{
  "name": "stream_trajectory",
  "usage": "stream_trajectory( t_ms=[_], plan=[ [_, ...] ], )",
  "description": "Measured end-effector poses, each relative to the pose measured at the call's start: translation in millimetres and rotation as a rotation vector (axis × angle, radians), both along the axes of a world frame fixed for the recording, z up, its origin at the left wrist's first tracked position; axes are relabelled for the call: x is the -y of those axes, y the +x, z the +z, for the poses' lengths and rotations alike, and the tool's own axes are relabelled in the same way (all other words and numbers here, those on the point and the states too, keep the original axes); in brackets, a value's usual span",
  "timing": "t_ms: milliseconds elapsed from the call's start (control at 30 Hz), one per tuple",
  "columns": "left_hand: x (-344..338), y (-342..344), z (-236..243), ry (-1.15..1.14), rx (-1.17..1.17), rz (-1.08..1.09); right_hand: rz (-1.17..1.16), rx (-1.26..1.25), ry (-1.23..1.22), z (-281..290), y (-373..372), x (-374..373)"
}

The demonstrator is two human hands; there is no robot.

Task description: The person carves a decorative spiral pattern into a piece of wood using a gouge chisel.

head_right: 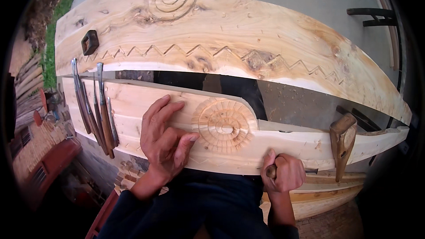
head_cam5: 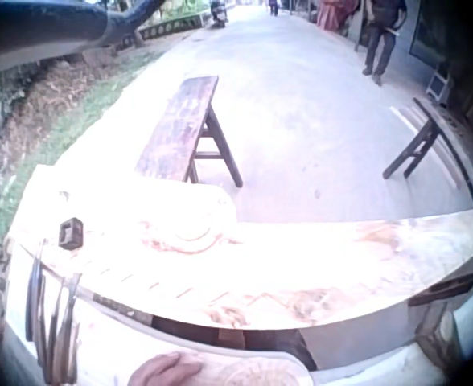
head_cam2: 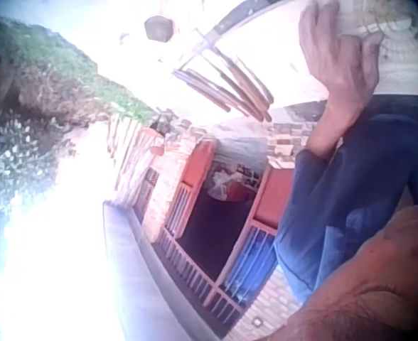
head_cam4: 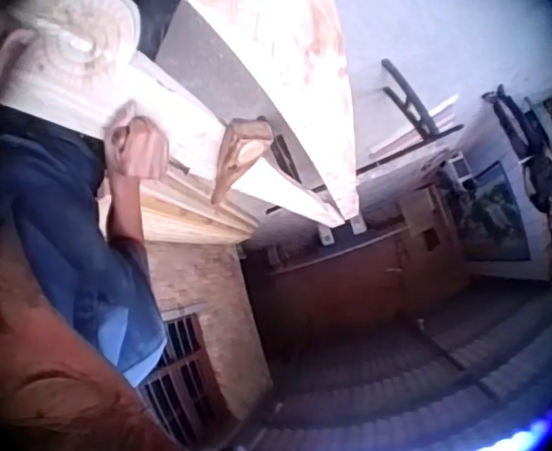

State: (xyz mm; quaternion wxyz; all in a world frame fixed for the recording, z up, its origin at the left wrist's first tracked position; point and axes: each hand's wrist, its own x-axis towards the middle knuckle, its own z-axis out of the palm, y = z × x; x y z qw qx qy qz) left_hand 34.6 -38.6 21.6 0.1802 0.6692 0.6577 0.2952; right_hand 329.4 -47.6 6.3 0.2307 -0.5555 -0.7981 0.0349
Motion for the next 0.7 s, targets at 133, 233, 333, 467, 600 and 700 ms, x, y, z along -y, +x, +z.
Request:
stream_trajectory(
  t_ms=[133, 233, 333, 467, 600, 700],
  plan=[
    [-4, 13, -2, -0.018, 0.031, 0.051, 0.008, -0.005, 0.008, -1, 0, -1],
    [-7, 21, -8, -0.033, -0.019, 0.047, 0.006, -0.004, 0.010, -2, 1, 0],
    [-9, 24, -11, -0.035, -0.038, 0.049, 0.002, -0.013, 0.007, -2, -1, -1],
    [-17, 28, -3, -0.059, -0.080, 0.111, 0.005, -0.006, -0.011, 0, -2, -2],
    [-6, 18, 3, -0.042, -0.147, 0.135, 0.001, -0.003, -0.030, 1, -3, -4],
    [16, -1, -4, 0.025, 0.038, 0.124, -0.004, 0.000, -0.062, 4, -4, -2]
  ],
)
